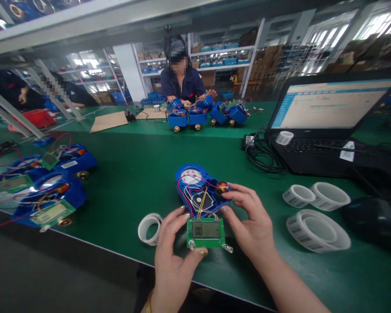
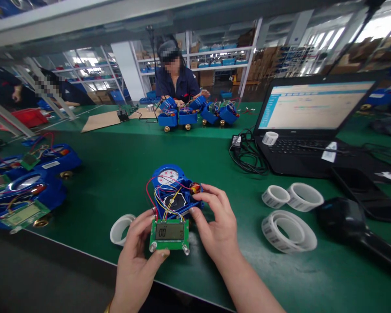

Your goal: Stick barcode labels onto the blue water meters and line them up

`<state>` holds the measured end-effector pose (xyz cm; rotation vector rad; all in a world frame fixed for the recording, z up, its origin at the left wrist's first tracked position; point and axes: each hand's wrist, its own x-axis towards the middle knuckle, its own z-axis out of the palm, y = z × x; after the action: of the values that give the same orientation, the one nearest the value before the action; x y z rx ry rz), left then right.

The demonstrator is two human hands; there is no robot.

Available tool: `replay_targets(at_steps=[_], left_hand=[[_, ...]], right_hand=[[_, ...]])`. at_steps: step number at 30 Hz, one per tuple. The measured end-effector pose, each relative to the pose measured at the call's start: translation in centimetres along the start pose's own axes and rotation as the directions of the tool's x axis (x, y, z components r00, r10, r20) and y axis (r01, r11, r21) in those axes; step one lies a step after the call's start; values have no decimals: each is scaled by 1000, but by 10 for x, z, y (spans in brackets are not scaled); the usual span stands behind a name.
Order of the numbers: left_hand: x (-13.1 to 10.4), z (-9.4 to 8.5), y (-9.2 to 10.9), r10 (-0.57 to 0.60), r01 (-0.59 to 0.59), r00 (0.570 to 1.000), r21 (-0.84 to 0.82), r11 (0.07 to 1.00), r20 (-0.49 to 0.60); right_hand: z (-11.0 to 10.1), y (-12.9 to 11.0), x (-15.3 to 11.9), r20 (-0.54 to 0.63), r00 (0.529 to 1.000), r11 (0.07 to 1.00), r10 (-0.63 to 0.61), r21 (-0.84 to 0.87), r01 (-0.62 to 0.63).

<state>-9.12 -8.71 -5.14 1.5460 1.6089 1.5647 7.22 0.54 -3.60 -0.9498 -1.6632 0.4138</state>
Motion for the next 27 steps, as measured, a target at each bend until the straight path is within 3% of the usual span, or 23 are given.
replay_targets(at_steps=[27], left_hand=[[-2,2,4,-4,4,1000,-10,1000,-9]], right_hand=[[0,3,-2,8,1000,1000,-19,-13,20]])
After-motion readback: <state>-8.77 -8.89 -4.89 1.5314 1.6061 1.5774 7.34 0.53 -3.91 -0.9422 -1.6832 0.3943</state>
